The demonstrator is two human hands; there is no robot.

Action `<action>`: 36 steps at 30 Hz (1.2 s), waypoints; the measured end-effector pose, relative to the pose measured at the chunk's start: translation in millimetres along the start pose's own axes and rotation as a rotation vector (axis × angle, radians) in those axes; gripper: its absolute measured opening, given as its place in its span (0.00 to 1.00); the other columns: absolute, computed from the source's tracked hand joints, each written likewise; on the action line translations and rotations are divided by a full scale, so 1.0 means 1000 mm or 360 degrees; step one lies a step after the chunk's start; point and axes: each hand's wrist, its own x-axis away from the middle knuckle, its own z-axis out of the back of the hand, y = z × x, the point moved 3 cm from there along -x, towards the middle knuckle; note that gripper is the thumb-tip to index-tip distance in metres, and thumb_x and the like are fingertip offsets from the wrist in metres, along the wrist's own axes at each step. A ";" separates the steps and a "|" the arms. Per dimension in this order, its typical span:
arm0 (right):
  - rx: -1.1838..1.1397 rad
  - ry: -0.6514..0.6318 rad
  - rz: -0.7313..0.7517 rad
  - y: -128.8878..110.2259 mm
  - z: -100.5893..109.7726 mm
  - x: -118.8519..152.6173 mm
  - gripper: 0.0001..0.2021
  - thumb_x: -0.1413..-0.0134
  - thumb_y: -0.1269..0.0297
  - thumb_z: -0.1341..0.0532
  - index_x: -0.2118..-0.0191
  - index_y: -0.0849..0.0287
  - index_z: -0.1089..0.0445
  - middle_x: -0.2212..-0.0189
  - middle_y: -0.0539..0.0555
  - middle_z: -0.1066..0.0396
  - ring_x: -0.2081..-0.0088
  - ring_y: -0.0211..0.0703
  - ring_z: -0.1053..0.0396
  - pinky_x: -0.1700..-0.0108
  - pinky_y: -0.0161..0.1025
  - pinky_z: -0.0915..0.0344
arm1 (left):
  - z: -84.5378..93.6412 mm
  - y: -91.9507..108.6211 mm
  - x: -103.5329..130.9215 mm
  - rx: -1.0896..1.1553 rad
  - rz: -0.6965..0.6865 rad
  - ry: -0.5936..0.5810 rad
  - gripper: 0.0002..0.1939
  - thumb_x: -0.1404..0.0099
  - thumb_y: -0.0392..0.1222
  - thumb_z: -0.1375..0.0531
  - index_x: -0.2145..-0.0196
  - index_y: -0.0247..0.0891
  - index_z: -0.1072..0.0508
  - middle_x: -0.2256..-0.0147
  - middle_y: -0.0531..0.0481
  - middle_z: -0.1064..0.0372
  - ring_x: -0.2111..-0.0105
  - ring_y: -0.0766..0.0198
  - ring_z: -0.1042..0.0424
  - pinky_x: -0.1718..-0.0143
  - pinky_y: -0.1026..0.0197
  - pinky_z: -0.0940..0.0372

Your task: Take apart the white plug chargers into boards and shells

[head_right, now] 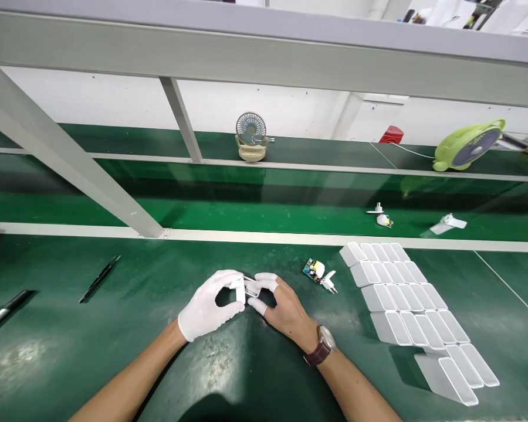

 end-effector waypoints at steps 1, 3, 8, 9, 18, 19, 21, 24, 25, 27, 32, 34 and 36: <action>0.0016 -0.0003 0.0022 -0.001 0.000 0.000 0.16 0.38 0.64 0.36 0.47 0.52 0.34 0.46 0.60 0.30 0.45 0.49 0.29 0.44 0.50 0.28 | 0.000 0.000 0.000 -0.0001 -0.0002 0.0002 0.23 0.40 0.39 0.33 0.48 0.44 0.31 0.48 0.45 0.30 0.47 0.55 0.31 0.45 0.50 0.33; 0.0074 -0.0003 0.0106 -0.001 0.000 0.000 0.17 0.38 0.66 0.36 0.45 0.52 0.34 0.47 0.59 0.29 0.46 0.48 0.28 0.45 0.49 0.27 | 0.000 0.001 -0.001 0.0000 0.0006 -0.0004 0.22 0.40 0.39 0.33 0.48 0.44 0.30 0.48 0.46 0.30 0.48 0.56 0.31 0.45 0.51 0.33; 0.0245 0.0028 0.0243 0.002 -0.002 0.002 0.22 0.39 0.67 0.36 0.40 0.50 0.36 0.49 0.58 0.27 0.48 0.48 0.28 0.47 0.49 0.26 | 0.001 0.001 -0.001 0.0018 0.0010 -0.0002 0.22 0.40 0.38 0.33 0.48 0.45 0.30 0.48 0.46 0.29 0.48 0.55 0.30 0.45 0.50 0.32; 0.0280 0.0000 0.0234 0.003 -0.003 0.003 0.23 0.39 0.67 0.36 0.39 0.50 0.37 0.47 0.58 0.28 0.47 0.48 0.28 0.46 0.49 0.26 | 0.000 0.000 0.000 0.0011 0.0013 -0.0007 0.22 0.40 0.38 0.33 0.48 0.45 0.30 0.48 0.46 0.30 0.48 0.55 0.30 0.45 0.50 0.32; -0.0869 0.0157 -0.0479 0.009 -0.022 0.003 0.13 0.36 0.59 0.38 0.48 0.54 0.30 0.55 0.57 0.24 0.59 0.45 0.23 0.58 0.43 0.22 | -0.006 0.003 0.002 -0.0115 0.0065 0.0090 0.57 0.60 0.39 0.23 0.35 0.44 0.44 0.43 0.38 0.35 0.45 0.42 0.32 0.46 0.41 0.30; -0.1101 0.0128 -0.0642 0.010 -0.026 0.004 0.14 0.36 0.56 0.39 0.49 0.55 0.30 0.57 0.56 0.23 0.61 0.45 0.23 0.61 0.42 0.22 | -0.008 0.007 0.002 -0.0153 -0.0031 0.0098 0.56 0.58 0.40 0.23 0.35 0.44 0.44 0.42 0.38 0.36 0.43 0.42 0.33 0.45 0.41 0.32; -0.1452 0.0027 -0.0900 0.009 -0.032 0.006 0.14 0.36 0.54 0.39 0.50 0.55 0.29 0.58 0.55 0.23 0.61 0.46 0.23 0.63 0.42 0.23 | -0.010 0.013 0.003 -0.0210 -0.0206 0.0116 0.51 0.51 0.42 0.25 0.35 0.45 0.44 0.42 0.37 0.36 0.43 0.44 0.33 0.43 0.41 0.33; -0.1715 -0.0020 -0.1087 0.006 -0.036 0.009 0.13 0.38 0.54 0.37 0.53 0.55 0.27 0.60 0.54 0.23 0.61 0.45 0.24 0.61 0.41 0.25 | -0.012 0.016 0.004 -0.0236 -0.0320 0.0162 0.46 0.45 0.47 0.28 0.35 0.44 0.44 0.44 0.37 0.33 0.46 0.47 0.30 0.46 0.43 0.31; -0.1753 -0.0021 -0.1106 0.006 -0.036 0.009 0.13 0.38 0.54 0.36 0.54 0.55 0.26 0.60 0.53 0.23 0.61 0.45 0.25 0.61 0.41 0.26 | -0.011 0.016 0.005 -0.0241 -0.0327 0.0196 0.45 0.45 0.49 0.28 0.35 0.43 0.43 0.46 0.37 0.32 0.47 0.47 0.30 0.47 0.43 0.31; -0.1782 -0.0028 -0.1131 0.005 -0.038 0.010 0.12 0.39 0.53 0.36 0.56 0.55 0.26 0.61 0.52 0.23 0.62 0.45 0.25 0.61 0.41 0.27 | -0.010 0.015 0.006 -0.0248 -0.0330 0.0232 0.43 0.45 0.50 0.28 0.37 0.41 0.42 0.48 0.38 0.31 0.48 0.48 0.29 0.48 0.44 0.30; -0.1770 -0.0046 -0.1167 0.004 -0.040 0.013 0.13 0.40 0.52 0.36 0.57 0.55 0.26 0.63 0.52 0.23 0.65 0.44 0.26 0.61 0.41 0.28 | -0.010 0.012 0.007 -0.0265 -0.0331 0.0235 0.42 0.44 0.52 0.29 0.38 0.40 0.41 0.48 0.38 0.30 0.48 0.48 0.29 0.48 0.45 0.30; -0.1766 -0.0052 -0.1172 0.004 -0.041 0.014 0.13 0.40 0.51 0.35 0.57 0.55 0.26 0.63 0.52 0.23 0.65 0.44 0.26 0.62 0.41 0.28 | -0.010 0.011 0.008 -0.0264 -0.0326 0.0234 0.42 0.44 0.52 0.29 0.38 0.40 0.40 0.48 0.38 0.29 0.48 0.48 0.28 0.48 0.45 0.30; -0.1767 -0.0054 -0.1174 0.003 -0.041 0.014 0.14 0.41 0.51 0.35 0.58 0.55 0.26 0.64 0.52 0.23 0.66 0.44 0.26 0.62 0.41 0.29 | -0.011 0.010 0.009 -0.0259 -0.0319 0.0220 0.42 0.44 0.52 0.29 0.37 0.40 0.40 0.48 0.38 0.29 0.48 0.48 0.28 0.49 0.45 0.29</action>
